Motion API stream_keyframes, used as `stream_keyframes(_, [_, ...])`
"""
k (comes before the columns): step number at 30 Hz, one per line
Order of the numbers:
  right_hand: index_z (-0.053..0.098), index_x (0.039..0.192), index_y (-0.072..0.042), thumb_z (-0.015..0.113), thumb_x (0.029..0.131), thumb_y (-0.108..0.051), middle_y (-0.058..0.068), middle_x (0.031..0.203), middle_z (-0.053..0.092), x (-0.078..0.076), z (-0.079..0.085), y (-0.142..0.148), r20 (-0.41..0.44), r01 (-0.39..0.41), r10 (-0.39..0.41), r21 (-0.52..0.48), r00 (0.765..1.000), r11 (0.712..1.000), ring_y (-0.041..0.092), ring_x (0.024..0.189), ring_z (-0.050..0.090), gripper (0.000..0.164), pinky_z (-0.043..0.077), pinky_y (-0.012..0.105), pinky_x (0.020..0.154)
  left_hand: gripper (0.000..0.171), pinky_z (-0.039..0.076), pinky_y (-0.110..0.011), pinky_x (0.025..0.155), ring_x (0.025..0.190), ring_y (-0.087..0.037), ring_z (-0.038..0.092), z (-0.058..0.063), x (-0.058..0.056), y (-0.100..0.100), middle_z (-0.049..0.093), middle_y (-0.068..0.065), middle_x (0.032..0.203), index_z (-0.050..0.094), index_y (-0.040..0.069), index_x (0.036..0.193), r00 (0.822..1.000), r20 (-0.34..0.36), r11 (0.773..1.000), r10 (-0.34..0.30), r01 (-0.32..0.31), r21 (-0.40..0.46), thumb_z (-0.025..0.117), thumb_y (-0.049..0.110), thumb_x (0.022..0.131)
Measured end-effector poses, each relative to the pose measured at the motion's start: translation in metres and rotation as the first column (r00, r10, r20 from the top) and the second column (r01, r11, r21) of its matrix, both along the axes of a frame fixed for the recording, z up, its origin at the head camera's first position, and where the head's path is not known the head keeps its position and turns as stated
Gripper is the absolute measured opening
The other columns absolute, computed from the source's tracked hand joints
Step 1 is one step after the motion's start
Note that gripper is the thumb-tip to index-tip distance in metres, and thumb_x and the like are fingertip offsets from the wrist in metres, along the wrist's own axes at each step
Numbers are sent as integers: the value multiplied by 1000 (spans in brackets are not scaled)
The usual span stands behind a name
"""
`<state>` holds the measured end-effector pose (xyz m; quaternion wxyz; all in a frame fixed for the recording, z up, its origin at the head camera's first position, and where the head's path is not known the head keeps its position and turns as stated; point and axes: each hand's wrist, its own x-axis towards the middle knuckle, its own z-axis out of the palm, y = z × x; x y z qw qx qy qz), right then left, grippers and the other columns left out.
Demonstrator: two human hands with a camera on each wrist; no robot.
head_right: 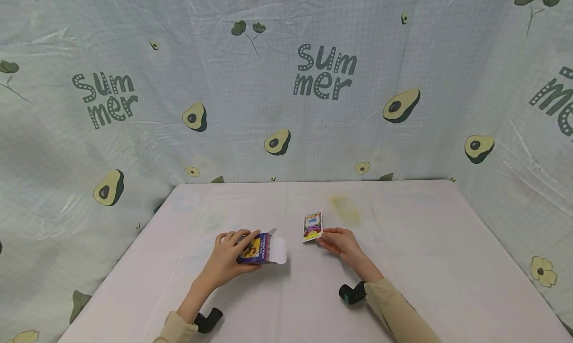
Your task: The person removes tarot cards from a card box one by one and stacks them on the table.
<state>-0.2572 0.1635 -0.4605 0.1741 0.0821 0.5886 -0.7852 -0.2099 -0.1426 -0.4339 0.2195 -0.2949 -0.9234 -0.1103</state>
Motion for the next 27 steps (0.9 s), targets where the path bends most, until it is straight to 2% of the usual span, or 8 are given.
stream_keyframes(8, [36,118,18,49,87,3,8,80,59,-4,-1,-2,-20,-26,27,37,999,999,11,71,64,37,53,23,69,79,33,-48,86,96,-21,48,2,2,3,51,-1,114,46,22,130,1000,-5,1000,-2,2,-1,75,48,62])
stream_keyframes(13, [35,118,16,48,88,1,9,80,61,-3,1,-1,-12,-51,53,96,999,994,12,71,65,36,53,24,69,78,33,-48,86,96,-21,48,2,1,4,51,-1,114,46,21,130,1000,-2,1000,1,-1,0,75,47,62])
stream_keyframes(27, [31,122,17,47,89,0,9,82,63,1,6,3,-28,-86,91,138,995,987,12,74,65,41,53,25,71,78,33,-48,85,95,-20,48,0,1,6,51,0,113,47,22,130,1000,-10,1000,5,-5,-3,75,48,62])
